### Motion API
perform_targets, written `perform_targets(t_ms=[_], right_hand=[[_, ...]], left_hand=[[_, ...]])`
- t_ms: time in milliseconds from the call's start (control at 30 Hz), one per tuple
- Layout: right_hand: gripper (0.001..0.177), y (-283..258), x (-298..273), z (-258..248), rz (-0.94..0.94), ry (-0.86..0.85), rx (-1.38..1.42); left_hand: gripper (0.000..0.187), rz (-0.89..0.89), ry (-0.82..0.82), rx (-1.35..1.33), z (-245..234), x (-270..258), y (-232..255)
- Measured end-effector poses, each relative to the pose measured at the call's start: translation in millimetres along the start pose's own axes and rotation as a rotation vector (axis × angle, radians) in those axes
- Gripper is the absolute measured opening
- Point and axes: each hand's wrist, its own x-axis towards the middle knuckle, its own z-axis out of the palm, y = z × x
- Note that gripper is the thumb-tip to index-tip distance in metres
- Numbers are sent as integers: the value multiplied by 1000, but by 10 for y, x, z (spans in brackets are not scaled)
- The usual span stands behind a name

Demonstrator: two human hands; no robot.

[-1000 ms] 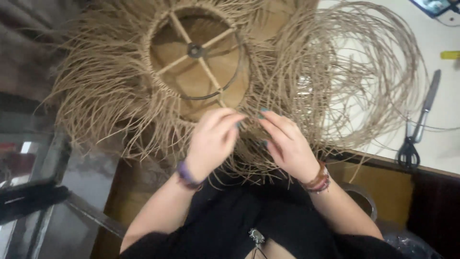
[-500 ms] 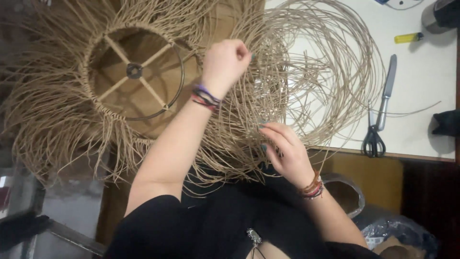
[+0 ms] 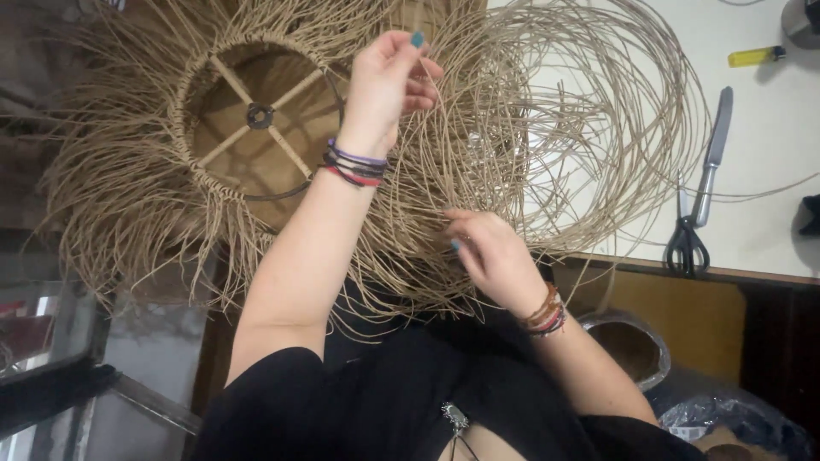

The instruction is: Weaving straw or fiber strands around a circular frame to create a decorative lampshade

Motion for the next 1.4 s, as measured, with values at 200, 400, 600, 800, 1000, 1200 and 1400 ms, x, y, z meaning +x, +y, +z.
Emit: perform_targets(t_ms=[200, 400, 600, 800, 1000, 1200, 1400], right_hand=[[12, -73, -36, -105, 25, 325, 260], [32, 238, -199, -418, 12, 17, 581], [16, 400, -137, -604, -140, -189, 739], [23, 549, -180, -267, 25, 48, 724], [28, 212, 74, -75, 320, 151, 1142], [36, -150, 540, -194, 731, 192, 1213], [35, -241, 240, -237, 432, 137, 995]], left_hand=[[8, -55, 22, -273, -178, -91, -144], [16, -83, 21, -485, -529, -269, -161], [18, 121, 118, -393, -880, -375, -123], [23, 150, 177, -192, -837, -751, -112], [35, 249, -116, 110, -599, -1766, -750], [21, 113, -360, 467, -384, -2292, -1275], [30, 272, -473, 398, -442, -2179, -1275]])
